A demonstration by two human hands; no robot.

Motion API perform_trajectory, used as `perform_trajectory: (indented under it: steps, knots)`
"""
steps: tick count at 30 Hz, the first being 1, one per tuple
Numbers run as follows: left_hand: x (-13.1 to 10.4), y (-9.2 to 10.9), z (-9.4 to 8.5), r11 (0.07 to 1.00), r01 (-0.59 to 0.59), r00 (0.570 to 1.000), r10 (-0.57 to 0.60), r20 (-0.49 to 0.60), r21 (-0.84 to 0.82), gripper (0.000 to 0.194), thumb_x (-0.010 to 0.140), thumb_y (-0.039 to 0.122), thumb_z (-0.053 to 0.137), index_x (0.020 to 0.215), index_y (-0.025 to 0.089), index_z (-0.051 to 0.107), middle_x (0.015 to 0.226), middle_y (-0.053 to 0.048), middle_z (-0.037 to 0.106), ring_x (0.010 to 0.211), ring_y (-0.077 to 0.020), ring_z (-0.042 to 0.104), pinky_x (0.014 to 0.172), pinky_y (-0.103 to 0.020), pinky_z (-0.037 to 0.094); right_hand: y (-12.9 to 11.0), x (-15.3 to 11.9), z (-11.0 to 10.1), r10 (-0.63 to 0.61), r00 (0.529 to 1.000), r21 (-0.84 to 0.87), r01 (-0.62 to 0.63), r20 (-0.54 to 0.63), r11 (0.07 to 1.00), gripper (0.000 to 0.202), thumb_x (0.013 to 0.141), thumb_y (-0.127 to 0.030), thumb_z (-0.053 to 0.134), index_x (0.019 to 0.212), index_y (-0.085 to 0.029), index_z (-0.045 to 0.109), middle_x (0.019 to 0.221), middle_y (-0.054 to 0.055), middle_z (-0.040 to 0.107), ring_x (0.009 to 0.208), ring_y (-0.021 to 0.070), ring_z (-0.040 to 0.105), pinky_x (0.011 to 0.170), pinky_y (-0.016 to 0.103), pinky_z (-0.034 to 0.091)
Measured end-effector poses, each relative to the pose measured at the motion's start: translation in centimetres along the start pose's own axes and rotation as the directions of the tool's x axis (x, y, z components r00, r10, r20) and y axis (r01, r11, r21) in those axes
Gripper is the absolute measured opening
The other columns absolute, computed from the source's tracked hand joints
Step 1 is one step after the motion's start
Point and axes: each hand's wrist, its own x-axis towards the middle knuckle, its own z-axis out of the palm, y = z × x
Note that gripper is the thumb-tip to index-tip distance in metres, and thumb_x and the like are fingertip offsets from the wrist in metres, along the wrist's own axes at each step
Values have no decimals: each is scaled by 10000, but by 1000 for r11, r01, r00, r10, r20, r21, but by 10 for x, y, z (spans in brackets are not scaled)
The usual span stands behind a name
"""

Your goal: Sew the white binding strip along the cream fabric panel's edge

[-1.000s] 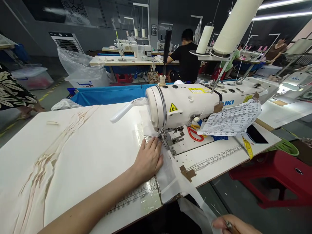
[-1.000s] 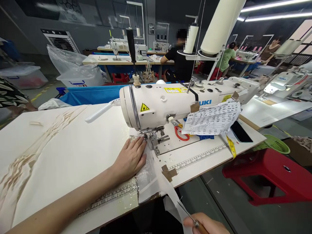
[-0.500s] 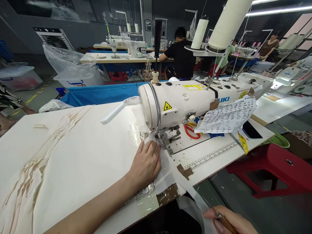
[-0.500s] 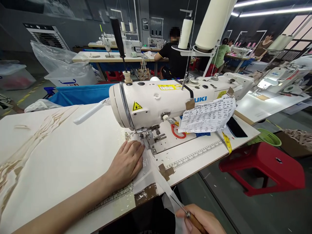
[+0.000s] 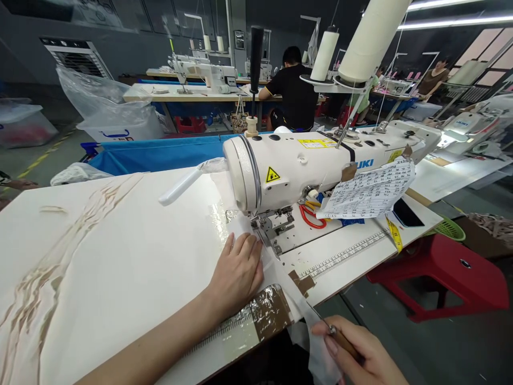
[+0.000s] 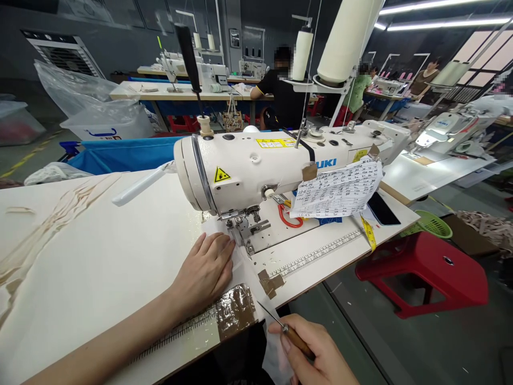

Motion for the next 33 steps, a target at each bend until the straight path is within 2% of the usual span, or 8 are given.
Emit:
perform_trajectory:
  steps: [5,12,17,21,24,27,30,33]
  knots:
    - [0,-1,0,1000,-6,1000,6,4,5,415,974,261,335,1291,94,544,1265,-156,583,1235,-315,483,1105,-569,349,-9,12,7,-54,998,7,54,-8,999,431,946,-578,522,1091,-211,694,725,3,551,542,133,557,531,238,485]
    - [0,0,0,1000,-13,1000,13,-13,25,414,982,255,311,1275,88,552,1250,-159,588,1224,-313,485,1091,-556,363,-17,31,9,-148,977,-38,156,153,987,380,1013,-460,434,1172,-185,644,763,2,538,590,130,535,548,216,497]
    - [1,0,3,999,-15,999,16,-34,35,406,981,259,328,1256,76,564,1239,-163,591,1214,-308,488,1093,-539,363,-26,36,13,-272,952,-201,296,140,934,294,1028,-316,408,1187,-207,630,861,19,627,590,110,565,602,218,478]
    - [2,-1,4,998,-22,998,26,-63,61,387,968,241,366,1237,61,578,1227,-174,597,1210,-314,486,1092,-529,364,-29,39,17,-264,956,-211,286,129,935,295,1027,-315,398,1168,-199,629,841,14,615,570,109,573,577,219,475]
    - [6,-4,3,992,-49,996,58,-74,117,369,921,155,407,1221,51,596,1202,-184,602,1179,-329,495,1072,-529,381,-24,41,24,-190,976,-82,199,108,976,329,1028,-408,419,1171,-178,607,748,-9,579,557,119,603,569,228,483]
    - [10,-8,1,980,-47,996,60,-63,193,366,876,57,443,1197,49,620,1126,-174,616,1060,-314,532,970,-478,458,-15,41,40,-73,989,229,42,129,972,445,973,-545,501,1154,-143,558,645,-11,613,550,153,665,569,245,492]
    - [13,-11,0,970,-53,996,67,-54,237,359,868,17,460,1178,61,636,1028,-150,627,937,-284,547,834,-414,501,-7,38,60,52,977,567,-163,205,808,547,844,-618,658,1094,-149,526,666,13,666,560,192,711,532,246,495]
    - [12,-11,0,977,-51,996,64,-57,208,346,866,25,466,1167,56,634,1016,-148,623,912,-276,544,769,-390,508,-1,32,72,87,973,674,-211,213,708,557,815,-607,714,1085,-156,529,730,18,675,604,204,734,545,250,508]
